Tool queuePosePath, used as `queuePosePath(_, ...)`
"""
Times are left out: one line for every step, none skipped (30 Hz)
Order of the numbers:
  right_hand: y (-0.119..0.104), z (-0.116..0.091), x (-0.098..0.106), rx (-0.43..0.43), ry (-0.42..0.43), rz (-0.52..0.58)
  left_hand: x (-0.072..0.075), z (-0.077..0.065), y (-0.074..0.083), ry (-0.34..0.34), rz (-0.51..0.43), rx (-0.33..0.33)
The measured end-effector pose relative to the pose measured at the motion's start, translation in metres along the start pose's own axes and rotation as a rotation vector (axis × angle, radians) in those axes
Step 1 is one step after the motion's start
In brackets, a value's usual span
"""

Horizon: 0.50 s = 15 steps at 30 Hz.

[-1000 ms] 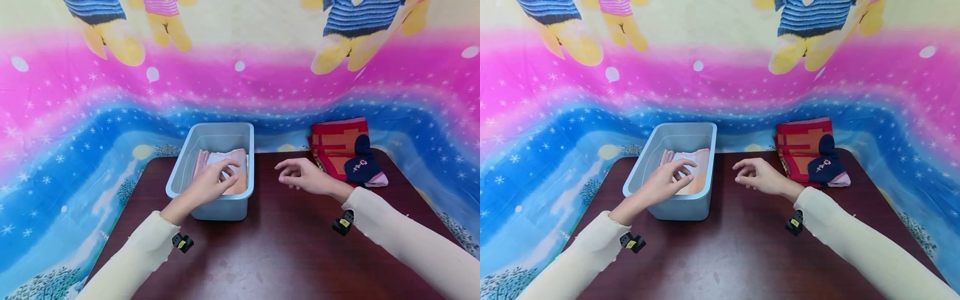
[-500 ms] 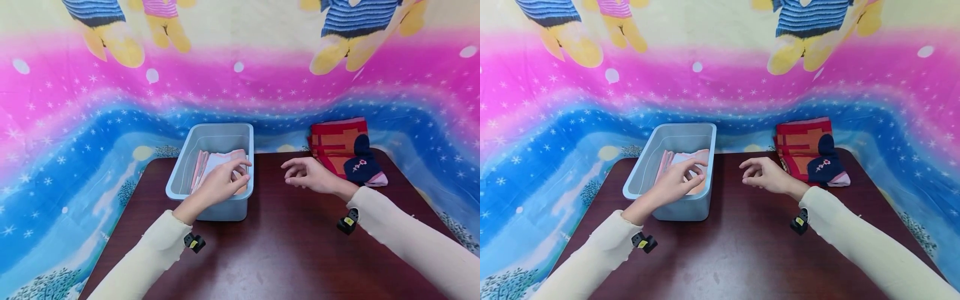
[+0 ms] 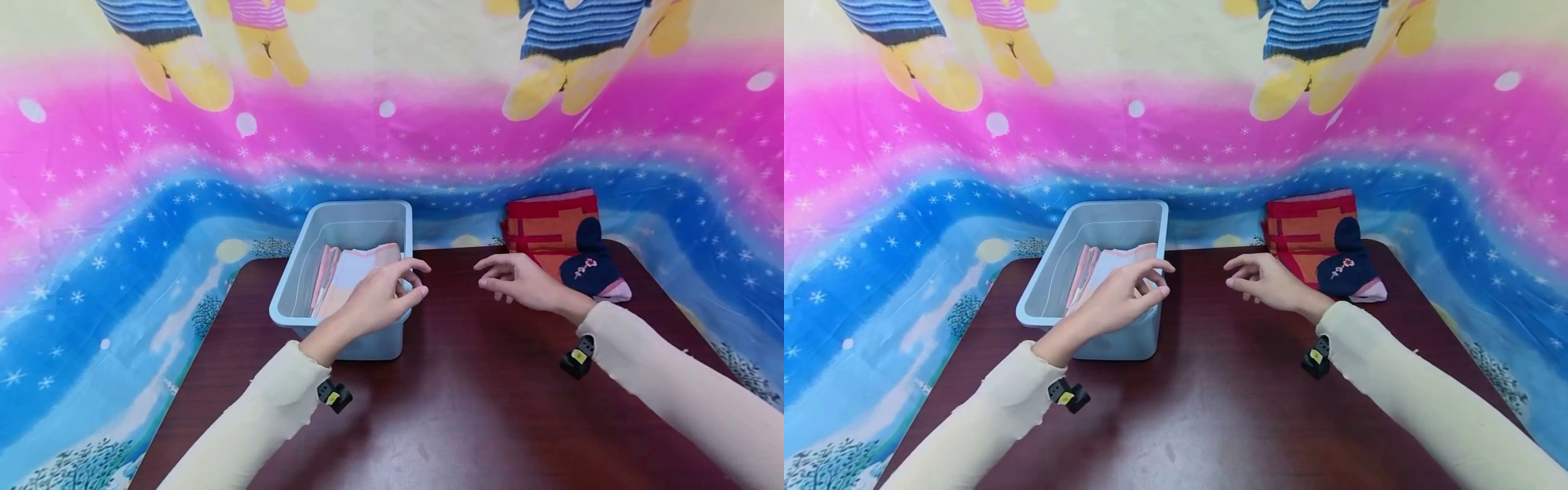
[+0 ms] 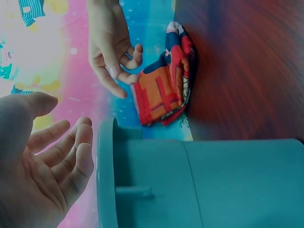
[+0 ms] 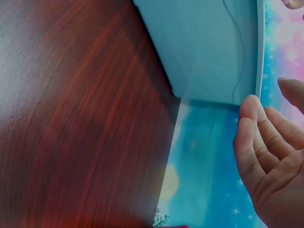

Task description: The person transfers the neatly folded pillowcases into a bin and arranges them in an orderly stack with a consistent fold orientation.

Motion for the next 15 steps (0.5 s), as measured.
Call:
queuePosePath(0.001, 0.000, 0.001, -0.001, 0.002, 0.000, -0.002, 0.001, 0.001, -0.008, -0.002, 0.000)
queuePosePath(0.002, 0.000, 0.002, -0.003, 0.004, -0.002, -0.003, 0.002, 0.002, -0.015, -0.005, 0.001)
queuePosePath(0.004, 0.001, 0.003, -0.007, 0.005, -0.006, -0.005, 0.004, 0.003, -0.022, -0.007, -0.001)
queuePosePath(0.006, 0.001, 0.003, -0.013, 0.005, -0.013, -0.007, 0.005, 0.004, -0.029, -0.008, -0.001)
queuePosePath(0.007, 0.002, 0.004, -0.022, 0.006, -0.019, -0.008, 0.006, 0.005, -0.034, -0.009, -0.004)
queuePosePath(0.009, 0.002, 0.005, -0.030, 0.006, -0.027, -0.010, 0.007, 0.006, -0.038, -0.008, -0.008)
queuePosePath(0.011, 0.002, 0.006, -0.039, 0.007, -0.036, -0.011, 0.008, 0.007, -0.042, -0.009, -0.012)
queuePosePath(0.014, 0.002, 0.007, -0.048, 0.009, -0.049, -0.012, 0.009, 0.008, -0.046, -0.008, -0.016)
queuePosePath(0.016, 0.002, 0.008, -0.056, 0.011, -0.061, -0.014, 0.010, 0.009, -0.050, -0.007, -0.020)
queuePosePath(0.018, 0.002, 0.009, -0.061, 0.016, -0.073, -0.016, 0.011, 0.010, -0.055, -0.004, -0.023)
queuePosePath(0.019, 0.001, 0.011, -0.066, 0.020, -0.083, -0.017, 0.011, 0.011, -0.058, -0.001, -0.026)
queuePosePath(0.021, 0.001, 0.012, -0.071, 0.024, -0.095, -0.019, 0.011, 0.011, -0.063, 0.005, -0.028)
queuePosePath(0.023, 0.000, 0.013, -0.075, 0.028, -0.107, -0.021, 0.012, 0.012, -0.068, 0.008, -0.031)
queuePosePath(0.025, 0.000, 0.014, -0.077, 0.030, -0.117, -0.022, 0.012, 0.012, -0.071, 0.018, -0.033)
queuePosePath(0.027, -0.001, 0.015, -0.082, 0.032, -0.123, -0.024, 0.012, 0.013, -0.073, 0.026, -0.036)
Point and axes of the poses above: each hand's wrist, its own z-axis towards the middle knuckle, its own x-axis out of the back of the hand, y = z × x, the point moved 9 cm from there along z, towards the middle knuckle, and after that the axes turned 5 degrees about -x, right-handed, at the moved point
